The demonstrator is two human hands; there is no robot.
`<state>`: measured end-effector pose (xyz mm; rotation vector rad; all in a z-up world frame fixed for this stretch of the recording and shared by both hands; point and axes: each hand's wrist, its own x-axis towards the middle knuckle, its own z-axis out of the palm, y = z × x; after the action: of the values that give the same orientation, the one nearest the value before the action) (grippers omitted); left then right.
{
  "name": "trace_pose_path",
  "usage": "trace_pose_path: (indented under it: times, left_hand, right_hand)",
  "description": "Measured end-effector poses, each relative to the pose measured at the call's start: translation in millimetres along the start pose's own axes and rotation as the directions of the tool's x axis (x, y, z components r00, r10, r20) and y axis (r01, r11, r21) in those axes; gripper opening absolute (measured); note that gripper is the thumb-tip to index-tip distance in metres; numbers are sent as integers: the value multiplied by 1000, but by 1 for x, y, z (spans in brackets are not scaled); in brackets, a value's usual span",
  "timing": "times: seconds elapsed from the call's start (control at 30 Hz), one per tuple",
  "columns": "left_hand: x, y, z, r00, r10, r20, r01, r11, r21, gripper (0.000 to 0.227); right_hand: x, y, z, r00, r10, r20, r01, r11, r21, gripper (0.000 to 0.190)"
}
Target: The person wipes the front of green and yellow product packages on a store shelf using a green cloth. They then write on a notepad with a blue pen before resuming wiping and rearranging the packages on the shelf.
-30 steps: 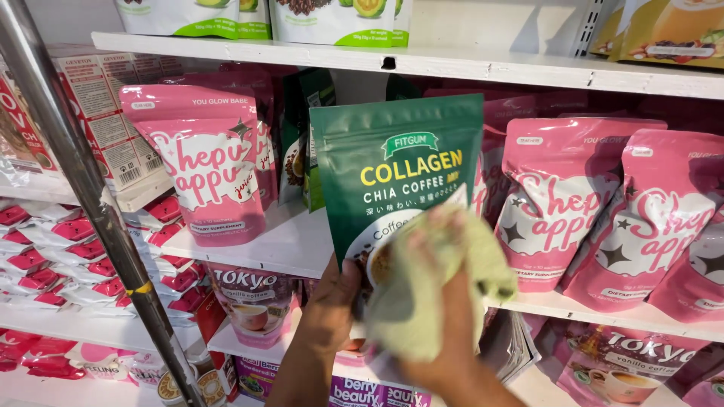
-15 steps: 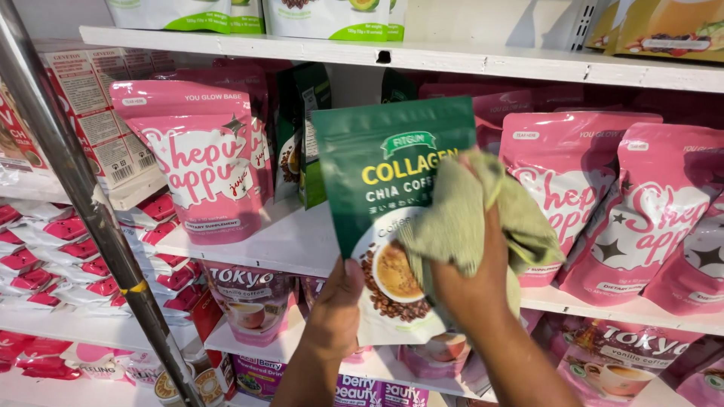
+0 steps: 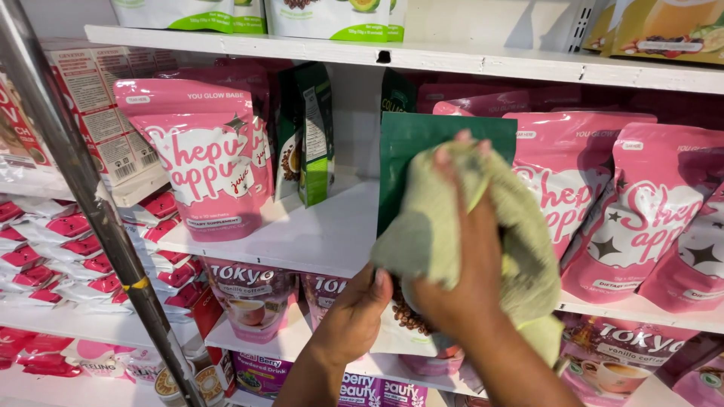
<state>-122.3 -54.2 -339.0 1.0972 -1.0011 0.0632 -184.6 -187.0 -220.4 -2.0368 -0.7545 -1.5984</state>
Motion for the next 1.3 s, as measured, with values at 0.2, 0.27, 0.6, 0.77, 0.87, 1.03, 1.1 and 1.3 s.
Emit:
trace_pose_path:
  times: [0.2,0.27,0.6,0.77,0.87,1.03,1.1,1.3]
  left_hand:
    - [5,-20,-14,967,-7,-253,-35,986,-162,55]
    - [10,13,-10,977,-20,-213,-39,962,-270,55]
    - [34,84,0,987,53,-150,-102,935,-341,65]
    - [58,138,18,985,149,-82,-148,989,20,88]
    - [90,156,16,933,330,-144,-277,913,299,87]
    - [137,190,21,808,466,-361,-65,679,731,97]
    - [157,182,0,538,838,91,-468,207,859,87]
    - [199,212,-6,665,747,8,-312,268,911,91]
  right_hand:
    - [-25,44,4,895,445,21,-416,818,397,70]
    - [-57,51,9,863,504,49,-481,787,387,67]
    - [-59,6,-39,881,456,126,-460,765,450,102]
    - [-34,5,-62,919,393,2,-380,888,259,103]
    - [-7,7,-66,940,328,-93,-308,934,181,94]
    - [58,22,-63,974,79,-210,-74,997,28,86]
    - [80,38,-57,970,-53,-238,62,998,27,82]
    - [133,65,-17,954,-49,-295,112,973,200,88]
